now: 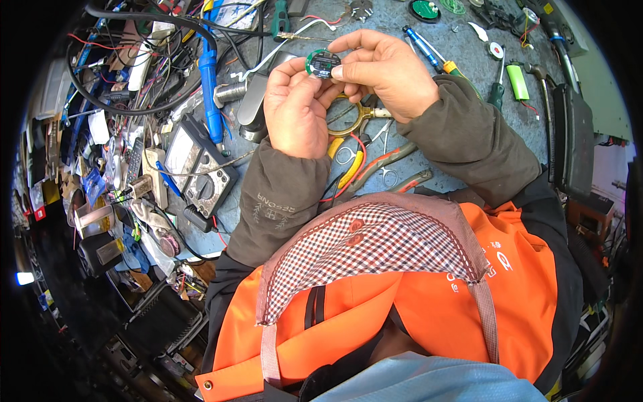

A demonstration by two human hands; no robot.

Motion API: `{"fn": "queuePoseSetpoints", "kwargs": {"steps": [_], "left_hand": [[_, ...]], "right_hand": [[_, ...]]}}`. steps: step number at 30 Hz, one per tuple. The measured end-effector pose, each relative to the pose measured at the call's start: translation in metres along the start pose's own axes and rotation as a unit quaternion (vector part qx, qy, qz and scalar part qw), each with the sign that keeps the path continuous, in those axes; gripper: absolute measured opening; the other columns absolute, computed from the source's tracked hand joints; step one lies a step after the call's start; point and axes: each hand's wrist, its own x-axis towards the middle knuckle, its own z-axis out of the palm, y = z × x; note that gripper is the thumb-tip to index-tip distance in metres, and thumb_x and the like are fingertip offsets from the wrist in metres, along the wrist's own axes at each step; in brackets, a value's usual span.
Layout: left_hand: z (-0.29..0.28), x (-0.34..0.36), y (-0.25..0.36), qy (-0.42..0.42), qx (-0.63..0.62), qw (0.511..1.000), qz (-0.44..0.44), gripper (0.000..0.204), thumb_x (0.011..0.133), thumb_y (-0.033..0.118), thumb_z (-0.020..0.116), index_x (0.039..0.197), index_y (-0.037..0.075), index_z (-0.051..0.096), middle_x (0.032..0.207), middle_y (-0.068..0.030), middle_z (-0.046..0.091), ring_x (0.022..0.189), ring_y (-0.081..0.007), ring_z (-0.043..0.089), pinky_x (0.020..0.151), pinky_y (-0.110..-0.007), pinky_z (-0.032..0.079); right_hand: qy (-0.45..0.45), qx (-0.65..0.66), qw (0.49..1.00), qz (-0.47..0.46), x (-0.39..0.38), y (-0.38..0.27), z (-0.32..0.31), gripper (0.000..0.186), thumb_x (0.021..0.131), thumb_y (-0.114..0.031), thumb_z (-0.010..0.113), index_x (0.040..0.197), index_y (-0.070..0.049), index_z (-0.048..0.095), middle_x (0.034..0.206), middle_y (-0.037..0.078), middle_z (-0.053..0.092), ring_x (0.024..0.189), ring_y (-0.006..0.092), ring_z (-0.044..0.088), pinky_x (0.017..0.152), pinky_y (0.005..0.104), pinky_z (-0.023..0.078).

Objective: The person inspects a small green circuit board with a magnifying glass, then uses a multimeter to test connections. They attach wires to the board and handle a black circular component, likely assembling or testing an electronic device.

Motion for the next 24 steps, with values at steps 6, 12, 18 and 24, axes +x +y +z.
{"fn": "queuePoseSetpoints", "kwargs": {"steps": [6, 12, 18, 24], "left_hand": [[-0.0007, 0.0, -0.0009, -0.01, -0.001, 1.0, -0.001, 0.027, 0.094, -0.005, 0.051, 0.121, 0.0, 0.048, 0.11, -0.0159, 0.069, 0.099, -0.0278, 0.07, 0.093, -0.045, 0.059], [0.0013, -0.0008, -0.0005, -0.009, 0.002, 1.0, -0.001, 0.025, 0.096, -0.003, 0.052, 0.12, -0.001, 0.048, 0.109, -0.0163, 0.069, 0.099, -0.0278, 0.07, 0.093, -0.044, 0.059], [0.0001, 0.0003, -0.0032, -0.007, 0.012, 1.0, 0.008, 0.024, 0.098, -0.002, 0.047, 0.122, -0.003, 0.05, 0.111, -0.0195, 0.068, 0.1, -0.0313, 0.072, 0.092, -0.044, 0.062], [0.0005, 0.0009, -0.0031, -0.012, 0.009, 1.0, 0.01, 0.023, 0.098, -0.003, 0.047, 0.12, -0.003, 0.051, 0.111, -0.02, 0.068, 0.1, -0.0316, 0.072, 0.092, -0.045, 0.062]], "right_hand": [[0.005, 0.004, 1.0, 0.003, 0.0016, 0.0007, -0.0004, 0.039, 0.091, -0.008, 0.071, 0.126, 0.004, 0.059, 0.088, 0.007, 0.072, 0.071, 0.0103, 0.065, 0.062, 0.0247, 0.052], [0.012, -0.008, 1.0, -0.005, 0.0023, 0.0027, -0.0007, 0.036, 0.092, -0.007, 0.069, 0.126, 0.004, 0.059, 0.089, 0.007, 0.072, 0.072, 0.01, 0.066, 0.061, 0.0244, 0.052], [0.02, -0.004, 1.0, 0.001, 0.0039, 0.0026, -0.0002, 0.033, 0.094, -0.006, 0.067, 0.125, 0.003, 0.06, 0.089, 0.007, 0.072, 0.072, 0.0099, 0.066, 0.06, 0.0244, 0.052], [0.021, -0.014, 1.0, -0.005, 0.0043, 0.005, -0.0002, 0.031, 0.095, -0.006, 0.066, 0.125, 0.002, 0.06, 0.091, 0.007, 0.072, 0.072, 0.0091, 0.066, 0.061, 0.0236, 0.053]]}}
